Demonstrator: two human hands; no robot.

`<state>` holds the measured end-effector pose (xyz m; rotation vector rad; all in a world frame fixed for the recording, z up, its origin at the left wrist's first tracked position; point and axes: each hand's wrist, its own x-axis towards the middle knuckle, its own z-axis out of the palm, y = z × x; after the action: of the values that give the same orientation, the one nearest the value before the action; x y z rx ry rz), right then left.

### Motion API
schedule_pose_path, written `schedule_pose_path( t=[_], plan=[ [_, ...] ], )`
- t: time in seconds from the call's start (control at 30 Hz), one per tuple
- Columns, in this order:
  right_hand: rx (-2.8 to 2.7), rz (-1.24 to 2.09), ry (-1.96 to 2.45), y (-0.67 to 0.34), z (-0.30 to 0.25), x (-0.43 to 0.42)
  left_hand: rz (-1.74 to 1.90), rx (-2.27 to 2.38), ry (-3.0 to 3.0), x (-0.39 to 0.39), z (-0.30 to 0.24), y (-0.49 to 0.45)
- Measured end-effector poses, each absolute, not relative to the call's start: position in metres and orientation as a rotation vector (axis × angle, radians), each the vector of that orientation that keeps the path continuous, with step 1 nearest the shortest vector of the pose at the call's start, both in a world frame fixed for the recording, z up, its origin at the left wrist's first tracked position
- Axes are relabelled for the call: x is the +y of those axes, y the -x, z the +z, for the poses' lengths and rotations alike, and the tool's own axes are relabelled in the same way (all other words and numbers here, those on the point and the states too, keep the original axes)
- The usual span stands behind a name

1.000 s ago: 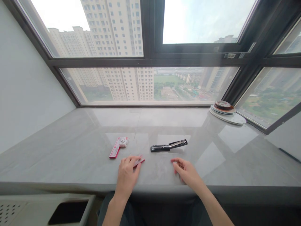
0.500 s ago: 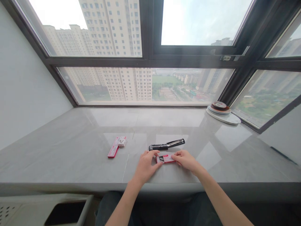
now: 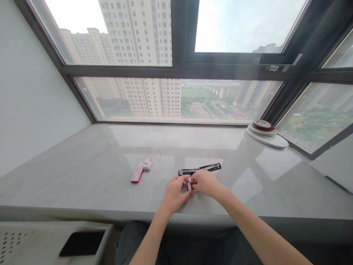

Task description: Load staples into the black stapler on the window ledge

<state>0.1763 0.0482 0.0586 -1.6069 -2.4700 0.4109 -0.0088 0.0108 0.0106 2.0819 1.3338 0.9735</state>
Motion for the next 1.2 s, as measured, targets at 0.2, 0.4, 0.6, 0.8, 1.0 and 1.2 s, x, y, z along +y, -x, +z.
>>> schedule_pose_path(
  t=[0.2, 0.4, 0.6, 0.8, 1.0, 1.2],
  plan=[
    [-2.408, 0.533, 1.452, -0.195, 0.057, 0.046, 0.958, 1.351, -2.063, 0.01, 0.011, 0.01],
    [-2.173, 0.718, 1.355, -0.245, 0.044, 0.029, 0.988, 1.33, -2.085, 0.009, 0.011, 0.01],
    [-2.133, 0.697, 1.425, -0.261, 0.03, 0.022, 1.038, 1.494, -2.018, 0.009, 0.012, 0.006],
    [-2.173, 0.739, 1.418, -0.244, 0.033, 0.017, 0.982, 1.458, -2.003, 0.005, 0.008, -0.011],
    [-2.138, 0.719, 1.363, -0.226, 0.038, 0.016, 1.085, 1.652, -1.998, 0.025, 0.011, 0.012],
    [-2.209, 0.707, 1.299, -0.21, 0.042, 0.025, 0.92, 1.699, -2.109, 0.062, 0.01, 0.025]
  ],
)
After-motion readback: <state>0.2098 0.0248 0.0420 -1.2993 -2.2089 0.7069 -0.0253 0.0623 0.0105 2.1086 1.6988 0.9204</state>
